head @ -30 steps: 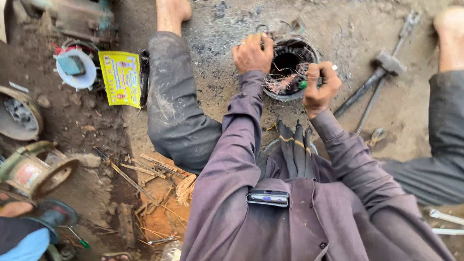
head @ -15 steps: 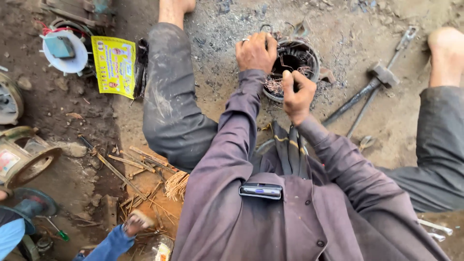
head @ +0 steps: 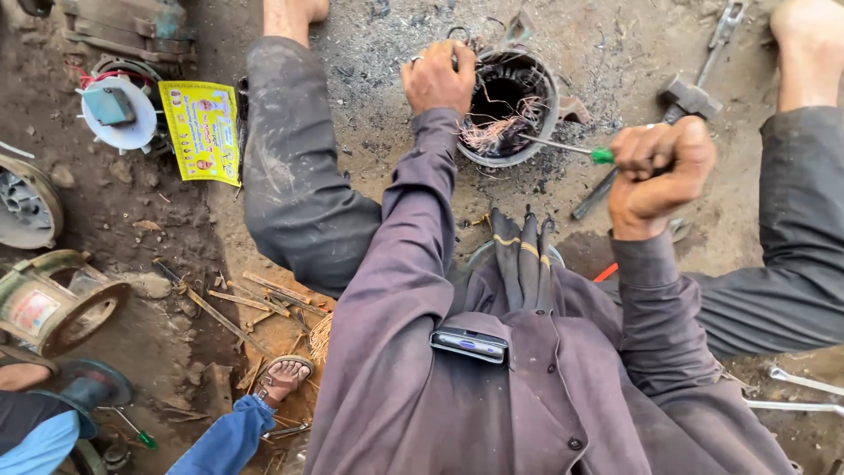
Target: The person sits on the ground and uses a screwdriver to pry and pull copper wires from the stator of an electric motor. The person repeatedly inserts the screwdriver into the stator slots and pulls out tangled copper wire, working on the same motor throughout the clip.
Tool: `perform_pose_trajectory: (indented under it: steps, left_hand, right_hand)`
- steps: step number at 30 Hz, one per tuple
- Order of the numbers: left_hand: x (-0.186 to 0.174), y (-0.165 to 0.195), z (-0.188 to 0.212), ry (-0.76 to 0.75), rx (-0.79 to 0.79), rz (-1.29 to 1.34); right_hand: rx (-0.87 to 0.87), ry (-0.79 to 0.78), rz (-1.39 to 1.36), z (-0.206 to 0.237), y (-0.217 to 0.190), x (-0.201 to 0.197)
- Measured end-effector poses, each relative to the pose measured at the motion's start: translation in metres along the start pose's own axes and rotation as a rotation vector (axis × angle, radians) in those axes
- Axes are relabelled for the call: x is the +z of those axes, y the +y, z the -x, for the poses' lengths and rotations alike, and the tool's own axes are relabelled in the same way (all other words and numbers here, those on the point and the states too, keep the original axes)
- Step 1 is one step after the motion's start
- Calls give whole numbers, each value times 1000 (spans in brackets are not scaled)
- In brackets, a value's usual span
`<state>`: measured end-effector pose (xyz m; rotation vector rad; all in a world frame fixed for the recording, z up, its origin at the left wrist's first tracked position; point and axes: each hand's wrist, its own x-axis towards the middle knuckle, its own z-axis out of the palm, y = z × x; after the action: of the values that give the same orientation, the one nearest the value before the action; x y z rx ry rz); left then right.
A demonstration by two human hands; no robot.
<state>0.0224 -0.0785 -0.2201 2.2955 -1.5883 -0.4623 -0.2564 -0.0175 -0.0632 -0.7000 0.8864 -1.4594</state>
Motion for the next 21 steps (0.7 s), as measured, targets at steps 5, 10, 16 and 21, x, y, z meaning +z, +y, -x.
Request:
perform_pose_trajectory:
  steps: [5,10,16,21]
  left_hand:
    - [-2,1,0,55,25,-32]
    - [-2,0,1,51,43,-16]
    - [1,-1,2,61,28,-36]
    - [1,0,3,-22,-6,-89]
  right_hand:
    - [-61,-58,65,6,0,18]
    - [-50,-86,80,11,12,26]
    - [-33,-79,143,45,37,39]
    - [-32,-240,411,70,61,60]
